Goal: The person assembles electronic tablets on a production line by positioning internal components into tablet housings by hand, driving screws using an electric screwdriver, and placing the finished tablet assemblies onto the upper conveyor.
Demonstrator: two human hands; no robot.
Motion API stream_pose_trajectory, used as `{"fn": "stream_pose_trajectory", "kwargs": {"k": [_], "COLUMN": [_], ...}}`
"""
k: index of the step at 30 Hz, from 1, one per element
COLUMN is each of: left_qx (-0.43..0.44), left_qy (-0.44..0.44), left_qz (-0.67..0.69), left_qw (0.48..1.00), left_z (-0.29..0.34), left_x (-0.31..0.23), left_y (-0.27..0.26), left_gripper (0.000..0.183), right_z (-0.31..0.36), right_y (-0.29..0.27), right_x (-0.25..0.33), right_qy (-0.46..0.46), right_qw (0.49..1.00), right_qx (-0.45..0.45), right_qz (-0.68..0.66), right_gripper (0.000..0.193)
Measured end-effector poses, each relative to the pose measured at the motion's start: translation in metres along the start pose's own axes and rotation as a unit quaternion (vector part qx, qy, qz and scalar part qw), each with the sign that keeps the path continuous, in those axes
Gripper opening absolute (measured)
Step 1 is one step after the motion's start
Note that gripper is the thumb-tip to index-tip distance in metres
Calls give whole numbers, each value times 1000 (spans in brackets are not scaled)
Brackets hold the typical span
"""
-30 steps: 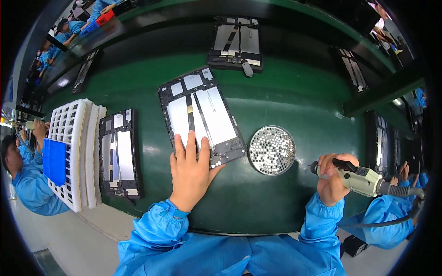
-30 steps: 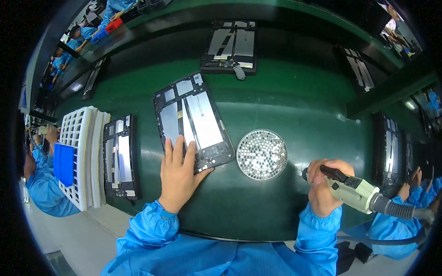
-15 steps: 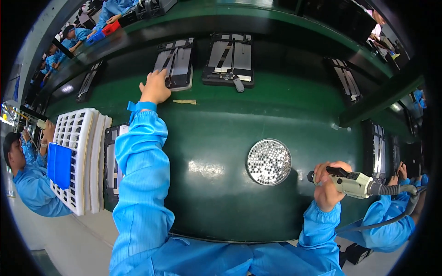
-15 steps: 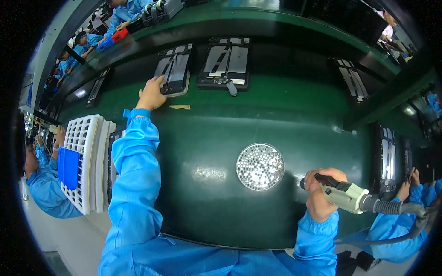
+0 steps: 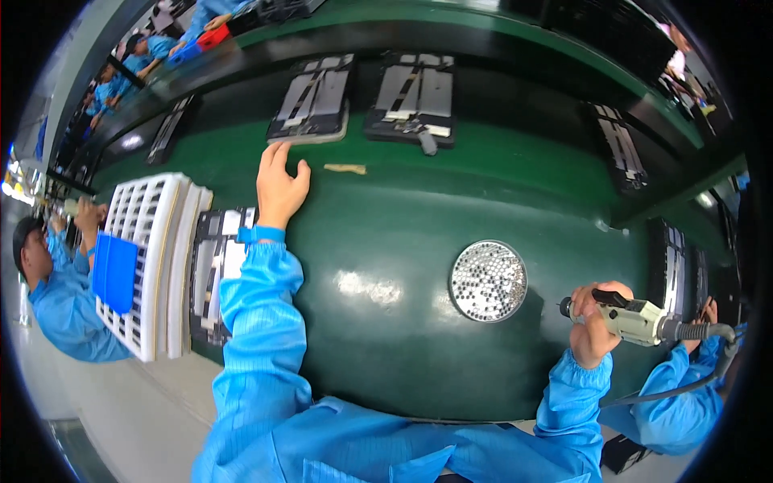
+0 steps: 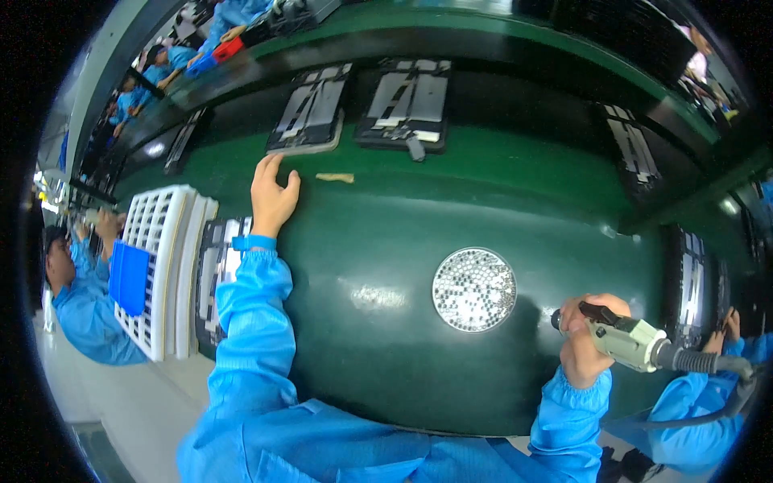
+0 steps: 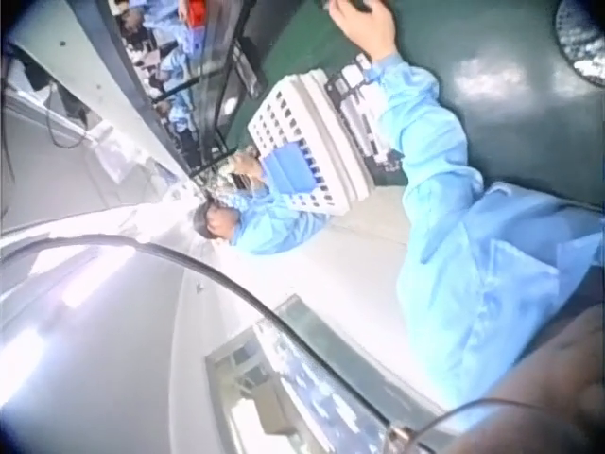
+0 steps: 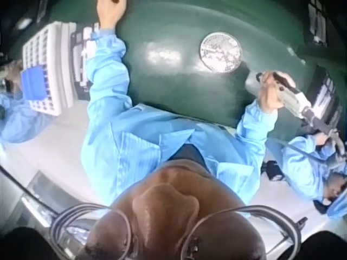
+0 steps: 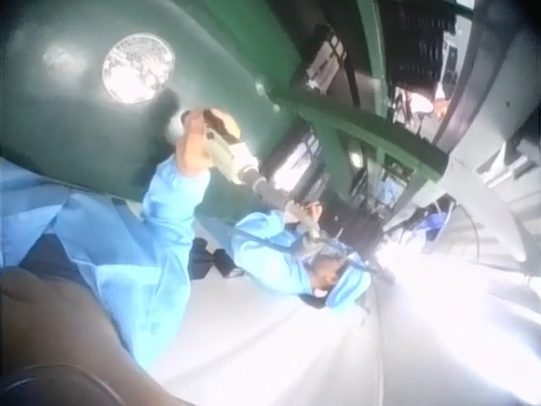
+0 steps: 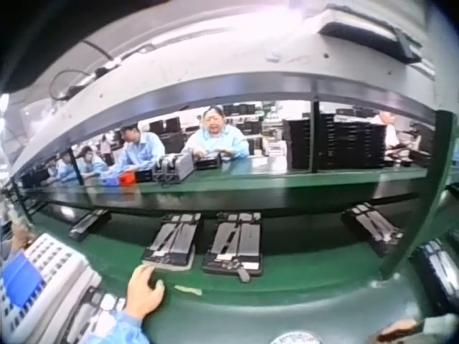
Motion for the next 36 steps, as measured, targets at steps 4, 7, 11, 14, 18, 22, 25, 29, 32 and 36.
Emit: {"fn": "stream_pose_trajectory", "kwargs": {"k": [4,7,11,14,18,22,25,29,32,36], "left_qx": [39,163,249,192,151,149,83,54,103,87], "left_qy": [49,90,185,298,353,189,151,138,23,175], "left_qz": [59,6,-79,-109,-141,-168,-186,-122,-120,-102], "left_qw": [996,982,947,929,913,956,967,981,987,975], "left_z": [-28,-59,-79,-66,-63,-64,-52,-32,0,85], "left_x": [-74,-103,-87,-79,-92,-111,-115,-131,-143,-166], "left_y": [31,78,114,120,122,124,123,59,-2,-76], "left_gripper": [55,75,73,61,63,56,45,41,42,51], "right_z": [-3,-11,-22,-31,-32,-30,-25,-22,-20,-14], "right_y": [5,1,-5,-18,-26,-26,-27,-29,-27,-37], "right_x": [1,-4,-6,-12,-8,-6,-5,-3,0,-3], "right_qy": [26,20,62,57,44,25,27,14,-1,-5], "right_qw": [998,999,997,996,994,993,992,993,993,992], "right_qx": [-31,-8,-14,-50,-91,-98,-112,-109,-107,-118], "right_qz": [53,38,43,43,38,67,49,48,47,32], "right_gripper": [32,33,33,33,34,34,36,35,32,31]}}
Point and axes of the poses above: each hand's wrist, its own z-axis away from the middle knuckle, its own y-axis out of the palm, x = y × z, the point moved 4 cm from there along -z, towards the middle knuckle
